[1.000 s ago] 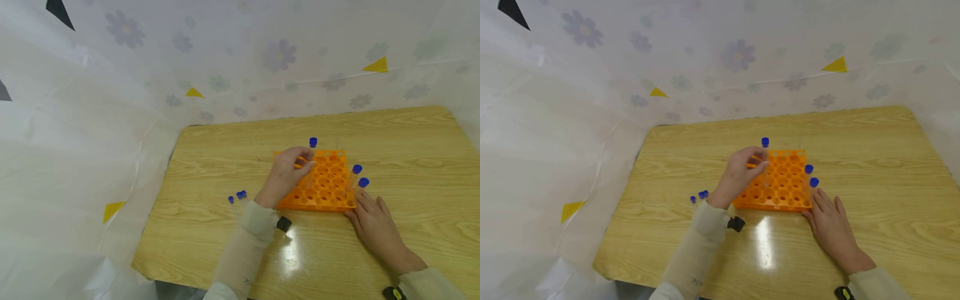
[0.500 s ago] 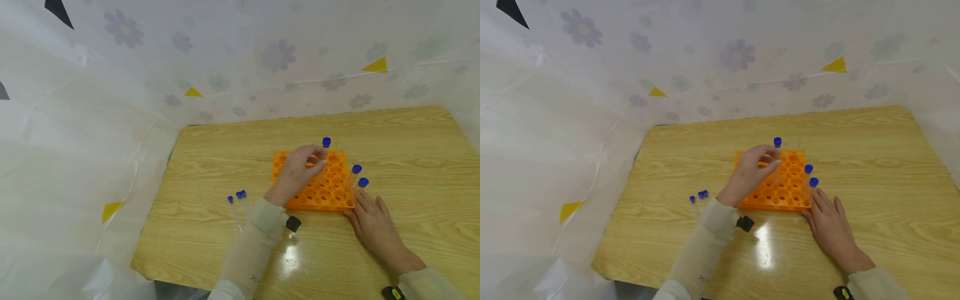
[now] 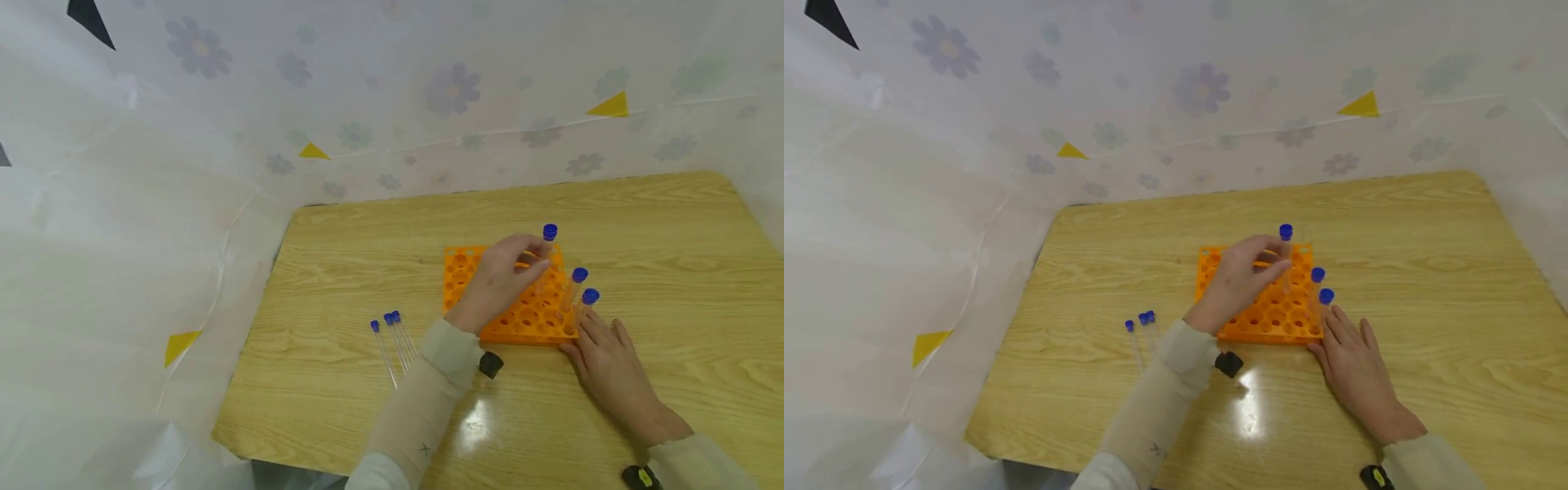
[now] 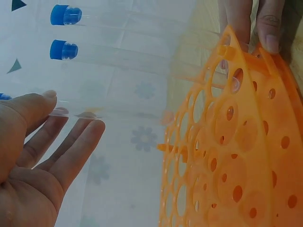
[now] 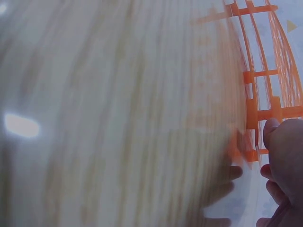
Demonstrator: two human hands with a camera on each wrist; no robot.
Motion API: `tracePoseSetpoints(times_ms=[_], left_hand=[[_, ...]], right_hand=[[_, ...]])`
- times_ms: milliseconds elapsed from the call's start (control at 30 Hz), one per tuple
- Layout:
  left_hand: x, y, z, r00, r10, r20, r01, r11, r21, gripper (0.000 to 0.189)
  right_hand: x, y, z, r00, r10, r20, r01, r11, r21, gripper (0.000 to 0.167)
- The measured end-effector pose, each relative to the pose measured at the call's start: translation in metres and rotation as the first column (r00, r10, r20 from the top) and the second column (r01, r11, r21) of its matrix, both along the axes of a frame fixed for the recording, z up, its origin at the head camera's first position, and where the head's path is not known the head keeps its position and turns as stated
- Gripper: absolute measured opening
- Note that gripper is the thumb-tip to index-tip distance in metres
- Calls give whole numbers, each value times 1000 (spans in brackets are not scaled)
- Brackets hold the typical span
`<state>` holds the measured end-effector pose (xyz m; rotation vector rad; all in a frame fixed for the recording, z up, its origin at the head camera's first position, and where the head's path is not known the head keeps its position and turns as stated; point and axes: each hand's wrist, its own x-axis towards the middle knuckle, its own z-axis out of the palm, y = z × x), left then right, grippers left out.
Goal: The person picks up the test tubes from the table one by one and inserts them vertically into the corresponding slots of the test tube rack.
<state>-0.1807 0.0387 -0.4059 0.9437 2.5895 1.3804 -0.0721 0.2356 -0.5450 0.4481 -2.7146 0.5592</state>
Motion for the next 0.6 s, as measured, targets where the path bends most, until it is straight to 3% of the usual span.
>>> tracePoseSetpoints(times_ms=[333, 600], left_hand=[[-2, 15, 0, 1000, 3, 11, -2, 996, -86, 32], [-4, 24, -2, 1000, 12, -2, -12, 996, -93, 31]], right_hand=[[0, 0, 1, 1000, -2, -11, 2, 1000, 1, 46], [1, -1, 2, 1000, -11, 4, 11, 1000, 4, 47]])
